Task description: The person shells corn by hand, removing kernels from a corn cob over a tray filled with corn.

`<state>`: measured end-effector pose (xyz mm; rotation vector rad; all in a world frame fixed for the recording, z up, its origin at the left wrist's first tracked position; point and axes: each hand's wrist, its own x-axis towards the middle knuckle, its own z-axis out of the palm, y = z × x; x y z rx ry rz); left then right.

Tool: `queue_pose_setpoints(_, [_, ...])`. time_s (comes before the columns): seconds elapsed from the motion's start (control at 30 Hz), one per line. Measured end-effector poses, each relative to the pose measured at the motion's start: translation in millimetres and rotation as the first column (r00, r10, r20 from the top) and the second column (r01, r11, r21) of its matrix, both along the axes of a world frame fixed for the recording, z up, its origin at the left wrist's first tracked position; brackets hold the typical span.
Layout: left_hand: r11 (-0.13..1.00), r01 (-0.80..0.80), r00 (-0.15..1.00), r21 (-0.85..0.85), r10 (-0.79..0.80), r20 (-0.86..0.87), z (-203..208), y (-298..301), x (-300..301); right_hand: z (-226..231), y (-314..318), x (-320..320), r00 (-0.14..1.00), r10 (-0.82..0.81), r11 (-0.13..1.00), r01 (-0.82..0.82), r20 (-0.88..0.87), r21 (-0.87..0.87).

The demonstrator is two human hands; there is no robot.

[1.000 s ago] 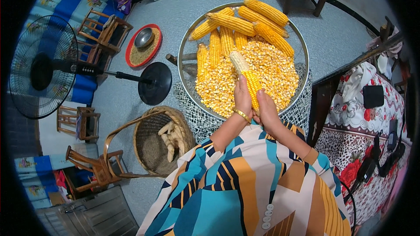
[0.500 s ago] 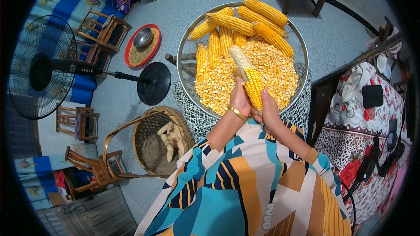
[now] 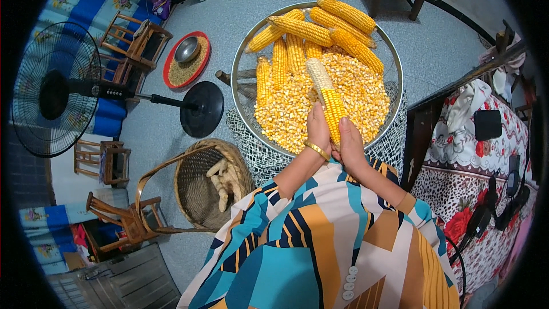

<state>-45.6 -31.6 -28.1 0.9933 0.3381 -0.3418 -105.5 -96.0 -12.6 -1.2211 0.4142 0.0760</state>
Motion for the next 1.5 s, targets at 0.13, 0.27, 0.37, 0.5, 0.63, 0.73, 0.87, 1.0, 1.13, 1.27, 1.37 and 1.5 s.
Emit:
queue_pose_setpoints(0.13, [0.978,0.01,0.977,-0.21,-0.054,-0.205,13,6,6,3,-2,0,1.0,0.005,1.0,-0.005,0.008,-0.023])
queue_pose_setpoints(0.27, [0.99,0.018,0.998,-0.138,-0.026,-0.057,8,8,5,-1,-3,1,1.0,0.023,0.99,-0.025,-0.018,-0.137])
queue_pose_setpoints(0.37, [0.998,0.01,0.997,0.054,-0.014,0.074,6,5,0,-1,-2,0,0.997,0.075,0.972,-0.081,-0.037,-0.22])
queue_pose_setpoints(0.5, [0.953,-0.004,0.972,0.304,-0.068,0.225,-16,-3,6,-17,-5,2,0.988,0.022,0.8,0.073,0.151,-0.595])
queue_pose_setpoints(0.63, [0.972,-0.053,0.977,0.228,0.004,0.211,-5,-1,2,-1,-1,0,0.995,0.034,0.799,0.03,0.095,-0.6])
queue_pose_setpoints(0.73, [0.979,-0.05,0.98,0.199,0.01,0.197,-5,-2,1,-4,0,-1,0.995,0.039,0.795,0.025,0.092,-0.606])
queue_pose_setpoints(0.87, [0.982,-0.049,0.988,0.184,0.021,0.15,-8,-2,2,-9,0,-1,0.995,0.032,0.78,0.032,0.09,-0.625])
queue_pose_setpoints(1.0, [0.987,-0.044,0.991,0.154,0.024,0.135,-12,1,1,-3,1,-2,0.994,0.048,0.773,0.025,0.097,-0.633])
queue_pose_setpoints(1.13, [0.994,-0.037,0.995,0.106,0.027,0.092,-10,2,1,-7,2,-1,0.994,0.053,0.754,0.022,0.094,-0.656])
queue_pose_setpoints(1.27, [0.998,-0.013,0.996,0.058,0.007,0.092,-11,-1,3,-1,0,0,0.997,0.037,0.754,0.012,0.061,-0.657])
queue_pose_setpoints(1.37, [0.997,-0.016,0.999,0.077,0.012,0.053,-7,4,0,5,3,-2,0.996,0.062,0.736,-0.006,0.059,-0.677])
queue_pose_setpoints(1.5, [0.995,-0.031,0.999,0.099,0.029,0.028,-10,6,-1,2,3,-2,0.992,0.078,0.721,0.013,0.1,-0.693])
